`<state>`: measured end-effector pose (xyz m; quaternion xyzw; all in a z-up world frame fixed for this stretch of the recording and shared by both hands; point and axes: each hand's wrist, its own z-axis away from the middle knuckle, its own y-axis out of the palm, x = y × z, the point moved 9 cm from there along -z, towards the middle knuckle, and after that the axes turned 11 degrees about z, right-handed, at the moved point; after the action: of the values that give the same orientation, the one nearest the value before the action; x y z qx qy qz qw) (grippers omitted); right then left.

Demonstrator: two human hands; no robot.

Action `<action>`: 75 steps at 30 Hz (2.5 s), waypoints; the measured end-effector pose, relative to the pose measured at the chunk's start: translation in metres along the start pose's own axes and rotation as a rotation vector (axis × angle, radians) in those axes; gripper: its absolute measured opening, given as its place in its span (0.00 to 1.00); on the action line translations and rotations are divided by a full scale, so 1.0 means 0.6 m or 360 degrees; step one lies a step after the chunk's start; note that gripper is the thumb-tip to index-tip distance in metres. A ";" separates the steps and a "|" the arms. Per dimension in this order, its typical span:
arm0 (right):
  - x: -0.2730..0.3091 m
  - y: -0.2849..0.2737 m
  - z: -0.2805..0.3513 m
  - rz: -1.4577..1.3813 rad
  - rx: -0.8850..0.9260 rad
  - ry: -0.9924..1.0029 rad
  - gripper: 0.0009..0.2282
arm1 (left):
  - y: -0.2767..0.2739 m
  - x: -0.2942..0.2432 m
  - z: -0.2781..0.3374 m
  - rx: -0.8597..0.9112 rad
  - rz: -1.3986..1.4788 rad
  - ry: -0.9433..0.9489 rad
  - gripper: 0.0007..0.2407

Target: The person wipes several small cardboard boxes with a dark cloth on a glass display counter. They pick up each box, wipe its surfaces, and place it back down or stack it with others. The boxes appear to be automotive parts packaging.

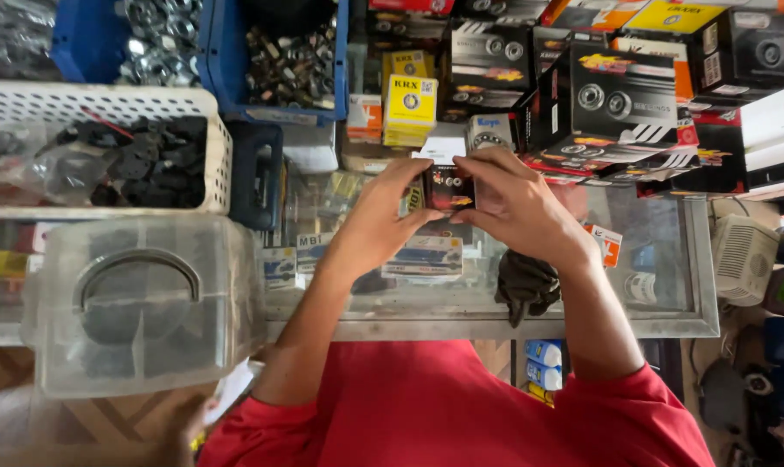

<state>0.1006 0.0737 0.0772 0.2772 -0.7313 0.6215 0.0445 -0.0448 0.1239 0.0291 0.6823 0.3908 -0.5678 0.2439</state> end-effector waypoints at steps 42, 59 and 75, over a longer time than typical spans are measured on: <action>-0.079 0.033 -0.032 -0.0257 0.0194 0.0171 0.30 | -0.004 0.060 -0.046 0.0078 0.0058 -0.0117 0.27; -0.087 0.032 -0.052 -0.0145 0.0323 0.0206 0.35 | -0.010 0.090 -0.058 0.0058 -0.0066 -0.0146 0.30; -0.110 0.063 -0.074 -0.0058 0.0435 0.0187 0.33 | -0.014 0.123 -0.083 0.0076 0.0012 -0.0413 0.29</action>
<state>0.1265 0.1413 0.0268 0.2569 -0.6309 0.7296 0.0604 -0.0185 0.1863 -0.0296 0.6103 0.3397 -0.6594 0.2782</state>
